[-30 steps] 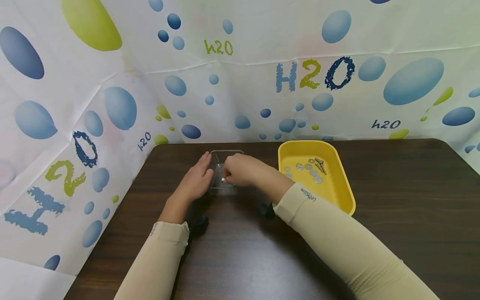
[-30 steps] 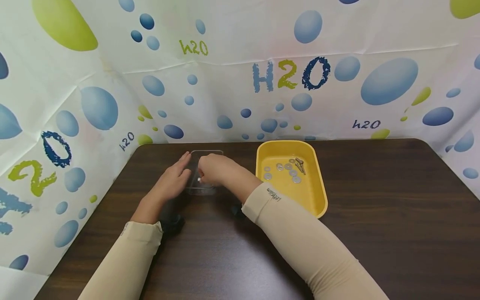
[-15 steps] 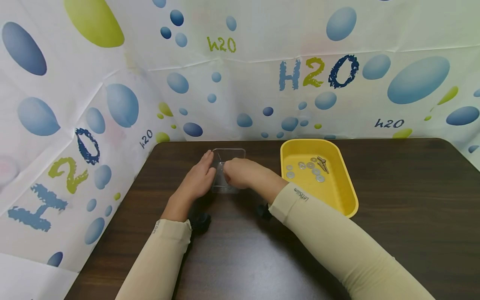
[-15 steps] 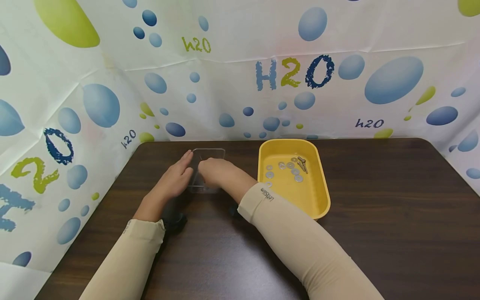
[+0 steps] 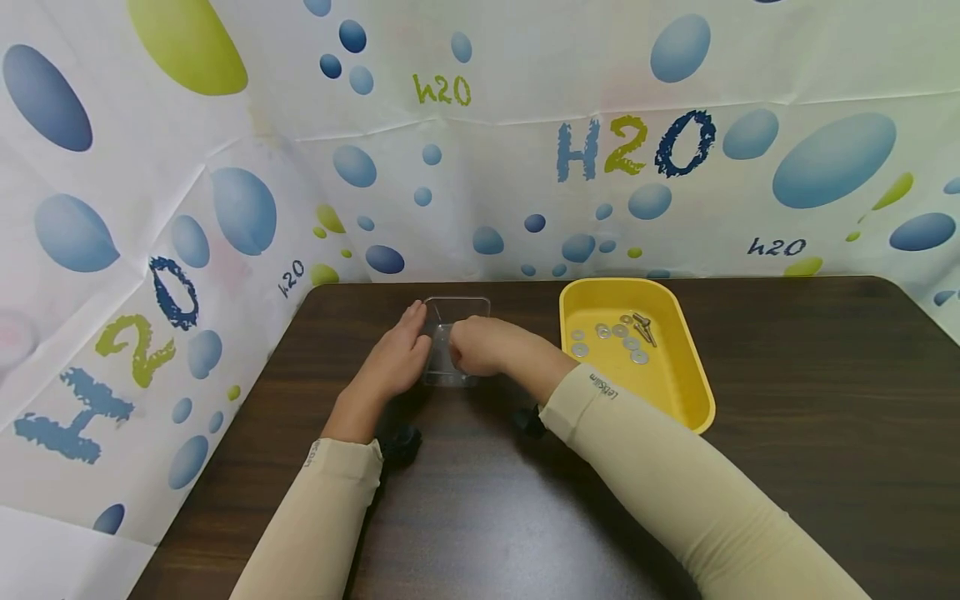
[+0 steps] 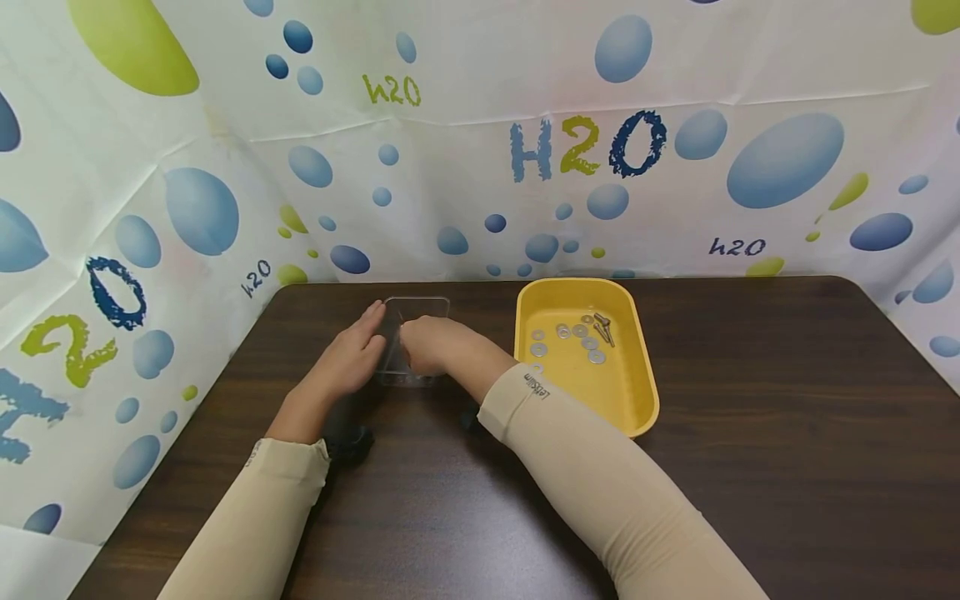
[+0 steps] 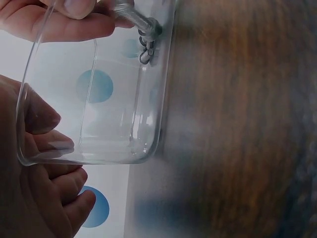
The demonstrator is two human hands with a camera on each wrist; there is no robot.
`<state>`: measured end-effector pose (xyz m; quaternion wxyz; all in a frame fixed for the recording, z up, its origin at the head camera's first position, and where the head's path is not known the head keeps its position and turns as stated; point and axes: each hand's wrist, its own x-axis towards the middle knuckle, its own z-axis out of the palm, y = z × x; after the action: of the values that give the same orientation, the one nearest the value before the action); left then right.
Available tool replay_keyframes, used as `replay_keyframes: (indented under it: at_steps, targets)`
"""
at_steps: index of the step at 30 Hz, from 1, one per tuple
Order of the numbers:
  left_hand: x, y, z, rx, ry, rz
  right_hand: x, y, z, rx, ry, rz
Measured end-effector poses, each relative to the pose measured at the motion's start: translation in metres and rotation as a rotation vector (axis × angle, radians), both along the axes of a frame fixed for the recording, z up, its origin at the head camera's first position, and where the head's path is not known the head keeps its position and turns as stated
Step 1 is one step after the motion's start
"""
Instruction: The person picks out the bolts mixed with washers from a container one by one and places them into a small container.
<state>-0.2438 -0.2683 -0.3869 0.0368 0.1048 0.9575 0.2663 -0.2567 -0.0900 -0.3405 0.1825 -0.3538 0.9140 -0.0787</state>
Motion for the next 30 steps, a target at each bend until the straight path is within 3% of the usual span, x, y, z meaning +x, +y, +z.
replay_keyframes:
  at_steps: [7,18,24,30]
  targets:
    - [0.000,0.001,0.001,-0.009,0.002,0.003,-0.003,0.009,0.004,-0.080,-0.007,-0.001]
    - [0.001,0.001,0.003,-0.004,0.015,0.016,-0.006,0.039,0.032,-0.175,0.014,-0.070]
    - [0.006,0.014,0.007,-0.011,0.075,-0.031,-0.015,0.066,0.044,-0.198,0.065,-0.092]
    - [0.018,0.038,0.015,-0.041,0.132,-0.097,-0.024,0.102,0.053,-0.249,0.112,-0.137]
